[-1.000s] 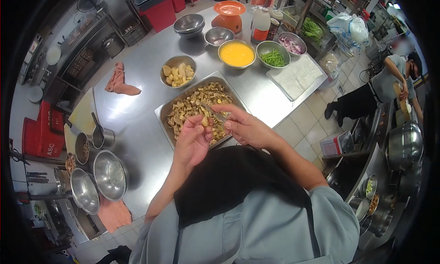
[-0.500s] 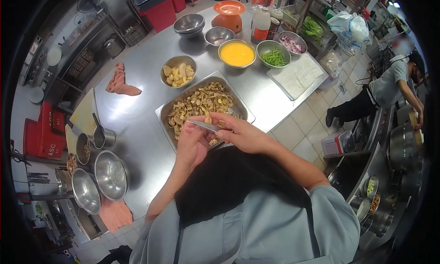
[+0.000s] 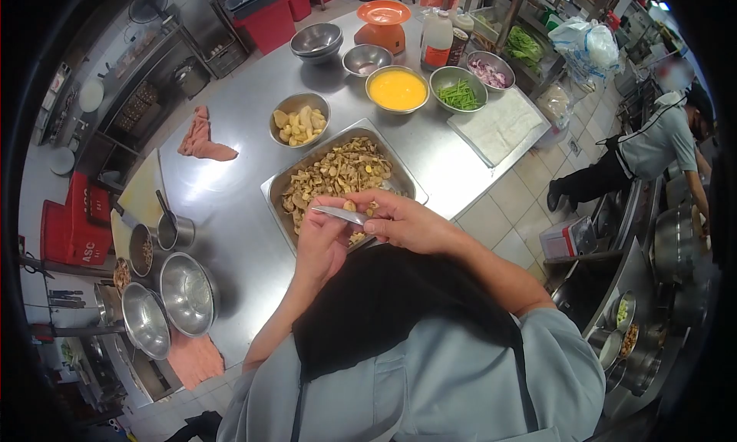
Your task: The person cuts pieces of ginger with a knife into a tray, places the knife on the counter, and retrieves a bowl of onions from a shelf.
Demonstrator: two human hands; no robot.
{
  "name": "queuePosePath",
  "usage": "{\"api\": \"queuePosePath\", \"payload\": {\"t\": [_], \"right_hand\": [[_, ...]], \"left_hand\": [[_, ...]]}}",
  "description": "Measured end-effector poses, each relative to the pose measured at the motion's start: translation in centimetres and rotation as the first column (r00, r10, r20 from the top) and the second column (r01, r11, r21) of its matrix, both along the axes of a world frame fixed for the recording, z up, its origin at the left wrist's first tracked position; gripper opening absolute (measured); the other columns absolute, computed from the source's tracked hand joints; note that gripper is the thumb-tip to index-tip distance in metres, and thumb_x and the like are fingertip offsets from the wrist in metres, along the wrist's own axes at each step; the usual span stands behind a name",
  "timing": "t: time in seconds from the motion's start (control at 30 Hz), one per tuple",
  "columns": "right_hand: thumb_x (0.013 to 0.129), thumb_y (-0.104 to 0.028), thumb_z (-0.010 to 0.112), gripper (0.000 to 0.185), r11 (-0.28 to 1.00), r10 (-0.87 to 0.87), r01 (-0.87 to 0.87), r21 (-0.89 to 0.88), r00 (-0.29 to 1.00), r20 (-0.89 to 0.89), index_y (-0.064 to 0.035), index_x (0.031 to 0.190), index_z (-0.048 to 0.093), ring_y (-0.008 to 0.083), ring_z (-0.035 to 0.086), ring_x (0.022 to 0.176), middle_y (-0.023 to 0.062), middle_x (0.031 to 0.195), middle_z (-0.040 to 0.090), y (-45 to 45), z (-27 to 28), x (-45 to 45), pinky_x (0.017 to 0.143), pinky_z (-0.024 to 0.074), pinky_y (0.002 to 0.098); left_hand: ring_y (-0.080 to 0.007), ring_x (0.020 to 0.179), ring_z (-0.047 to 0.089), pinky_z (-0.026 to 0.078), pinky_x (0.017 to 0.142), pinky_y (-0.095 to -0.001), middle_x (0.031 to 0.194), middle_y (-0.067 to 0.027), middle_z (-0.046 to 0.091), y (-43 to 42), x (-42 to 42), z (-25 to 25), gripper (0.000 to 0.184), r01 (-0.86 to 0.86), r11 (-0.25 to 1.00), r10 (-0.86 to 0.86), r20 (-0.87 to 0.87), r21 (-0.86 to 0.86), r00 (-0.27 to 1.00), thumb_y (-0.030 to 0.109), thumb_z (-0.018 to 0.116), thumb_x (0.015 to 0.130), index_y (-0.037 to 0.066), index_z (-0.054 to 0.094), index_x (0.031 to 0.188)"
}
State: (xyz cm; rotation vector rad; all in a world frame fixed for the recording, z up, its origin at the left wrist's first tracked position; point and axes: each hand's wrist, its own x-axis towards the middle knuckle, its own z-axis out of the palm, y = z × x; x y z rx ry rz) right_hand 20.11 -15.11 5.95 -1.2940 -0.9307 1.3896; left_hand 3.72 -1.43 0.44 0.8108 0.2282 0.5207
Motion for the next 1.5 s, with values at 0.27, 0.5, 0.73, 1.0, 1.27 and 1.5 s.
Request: {"api": "queuePosePath", "payload": {"t": [0.27, 0.5, 0.73, 1.0, 1.27, 1.5], "right_hand": [[0.103, -0.013, 0.058, 0.049, 0.996, -0.007, 0.004, -0.091, 1.0, -0.03, -0.0169, 0.152, 0.052, 0.0061, 0.049, 0.072, -0.003, 0.084, 0.055, 0.0, 0.5, 0.5, 0.061, 0.0404, 0.0227], [0.104, -0.016, 0.057, 0.047, 0.987, -0.101, 0.098, -0.126, 0.995, -0.023, -0.0185, 0.151, 0.055, 0.0042, 0.047, 0.069, -0.0046, 0.085, 0.056, 0.1, -0.1, 0.3, 0.059, 0.0404, 0.0217], [0.104, -0.016, 0.057, 0.046, 0.984, -0.152, 0.142, -0.111, 0.985, -0.087, -0.0182, 0.15, 0.054, 0.0039, 0.047, 0.065, -0.0032, 0.083, 0.056, 0.1, 0.1, 0.3, 0.054, 0.0376, 0.0206], [0.106, -0.016, 0.056, 0.042, 0.971, -0.201, 0.198, -0.134, 0.979, -0.009, -0.0195, 0.147, 0.046, 0.0055, 0.041, 0.061, -0.0025, 0.083, 0.053, 0.1, -1.6, 1.0, 0.052, 0.0328, 0.0217], [0.104, -0.016, 0.055, 0.044, 0.999, -0.054, 0.054, 0.004, 0.988, 0.146, -0.0147, 0.148, 0.045, 0.01, 0.053, 0.073, 0.0021, 0.086, 0.059, -0.3, -0.2, 0.0, 0.066, 0.0443, 0.0278], [0.107, -0.017, 0.055, 0.046, 0.993, 0.054, -0.046, -0.105, 0.996, 0.075, -0.0182, 0.151, 0.043, 0.0065, 0.045, 0.068, -0.0013, 0.084, 0.053, -0.7, 0.8, 0.6, 0.058, 0.0385, 0.0224]], "left_hand": [[-0.0246, 0.102, 0.069, 0.055, 0.088, -0.0367, 0.115, -0.0185, 0.069, -0.4, -0.1, 0.2, 0.021, -0.046, 0.999, 0.047, -0.045, 0.022, 0.998, -0.001, 0.062, 0.098, 0.003, 0.057, 0.118], [-0.0195, 0.096, 0.068, 0.055, 0.084, -0.032, 0.108, -0.0117, 0.07, 0.2, 0.4, -0.2, 0.018, 0.006, 0.997, -0.007, -0.004, -0.078, 1.0, -0.001, 0.062, 0.098, 0.005, 0.059, 0.114], [-0.0185, 0.094, 0.067, 0.055, 0.082, -0.0314, 0.109, -0.0132, 0.07, 0.3, 0.5, -0.5, 0.018, 0.053, 0.989, -0.056, -0.015, -0.136, 0.998, 0.003, 0.065, 0.098, 0.006, 0.059, 0.115], [-0.018, 0.092, 0.066, 0.053, 0.08, -0.03, 0.11, -0.0135, 0.07, 0.2, 0.3, -0.2, 0.022, 0.018, 0.988, -0.026, -0.05, -0.154, 0.998, 0.004, 0.067, 0.098, 0.006, 0.06, 0.118], [-0.0178, 0.09, 0.065, 0.052, 0.082, -0.0301, 0.109, -0.0137, 0.071, 0.0, 0.4, -0.8, 0.02, -0.004, 0.998, 0.003, -0.006, -0.055, 1.0, -0.001, 0.068, 0.096, 0.003, 0.062, 0.114], [-0.019, 0.09, 0.065, 0.053, 0.083, -0.0311, 0.107, -0.0136, 0.071, -0.6, 0.2, -0.1, 0.014, -0.05, 0.997, 0.05, -0.009, -0.054, 0.999, -0.002, 0.067, 0.097, 0.002, 0.064, 0.11]]}}
